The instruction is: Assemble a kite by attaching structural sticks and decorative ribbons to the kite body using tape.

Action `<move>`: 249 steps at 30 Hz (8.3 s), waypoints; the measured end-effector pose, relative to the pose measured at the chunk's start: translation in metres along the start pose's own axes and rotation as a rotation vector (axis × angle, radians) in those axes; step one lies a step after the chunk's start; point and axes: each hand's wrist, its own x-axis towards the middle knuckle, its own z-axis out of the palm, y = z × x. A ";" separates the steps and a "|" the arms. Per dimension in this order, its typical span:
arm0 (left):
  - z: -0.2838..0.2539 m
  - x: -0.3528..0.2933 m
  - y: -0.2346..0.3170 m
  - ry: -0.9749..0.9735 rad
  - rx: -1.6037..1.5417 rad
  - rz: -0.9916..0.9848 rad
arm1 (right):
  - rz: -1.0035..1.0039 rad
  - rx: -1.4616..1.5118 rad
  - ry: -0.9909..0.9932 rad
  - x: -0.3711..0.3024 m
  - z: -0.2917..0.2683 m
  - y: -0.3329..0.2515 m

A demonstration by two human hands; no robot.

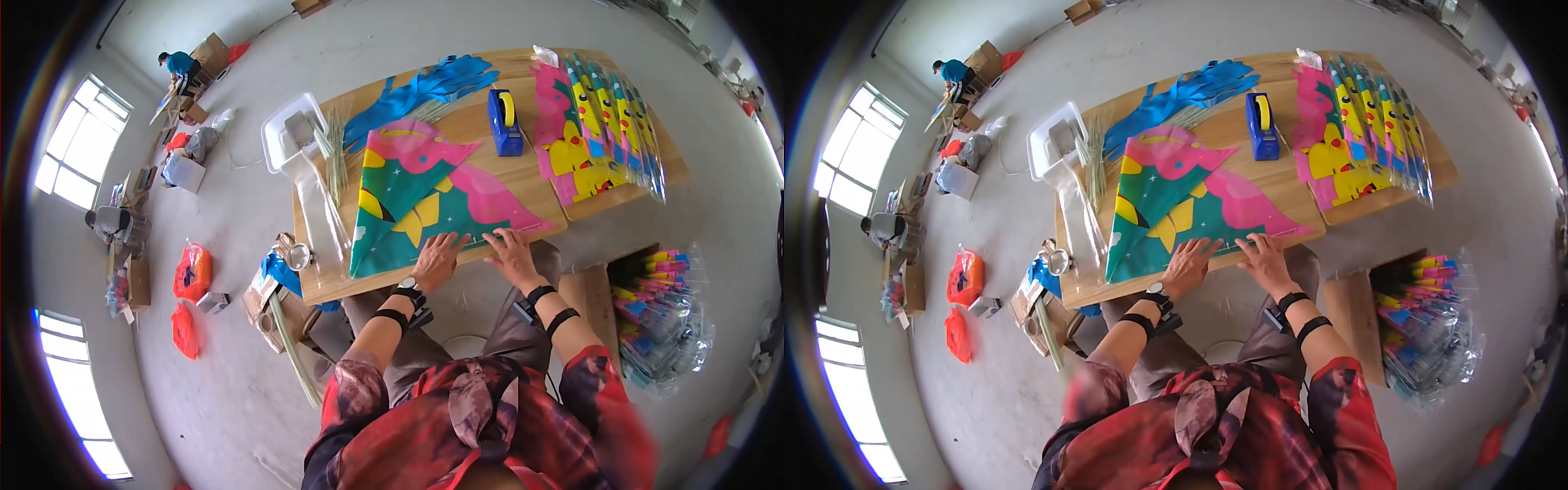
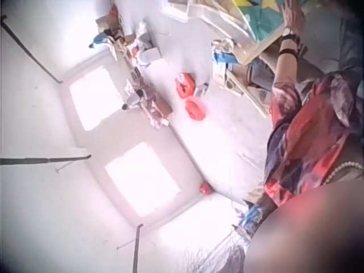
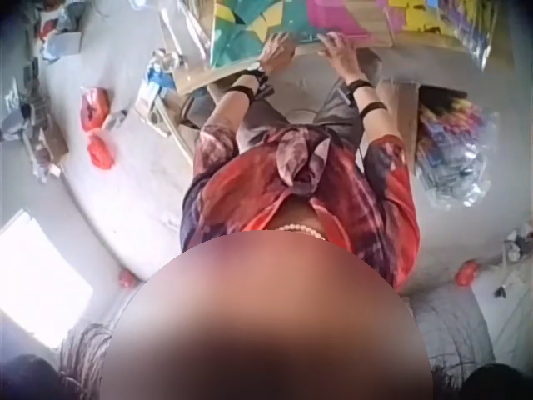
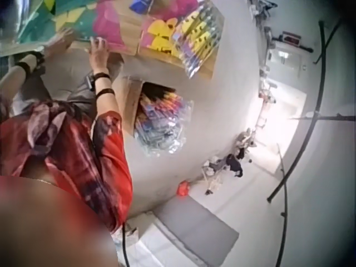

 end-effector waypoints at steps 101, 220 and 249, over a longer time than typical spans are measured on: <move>0.026 0.001 0.001 -0.119 -0.069 -0.248 | -0.061 -0.757 0.130 0.272 -0.187 0.027; -0.135 0.067 -0.123 0.301 -1.190 -0.771 | 0.147 0.080 0.162 0.097 0.036 0.031; -0.069 -0.169 0.089 -0.188 -1.731 -0.718 | 0.486 1.938 0.132 0.051 -0.117 -0.120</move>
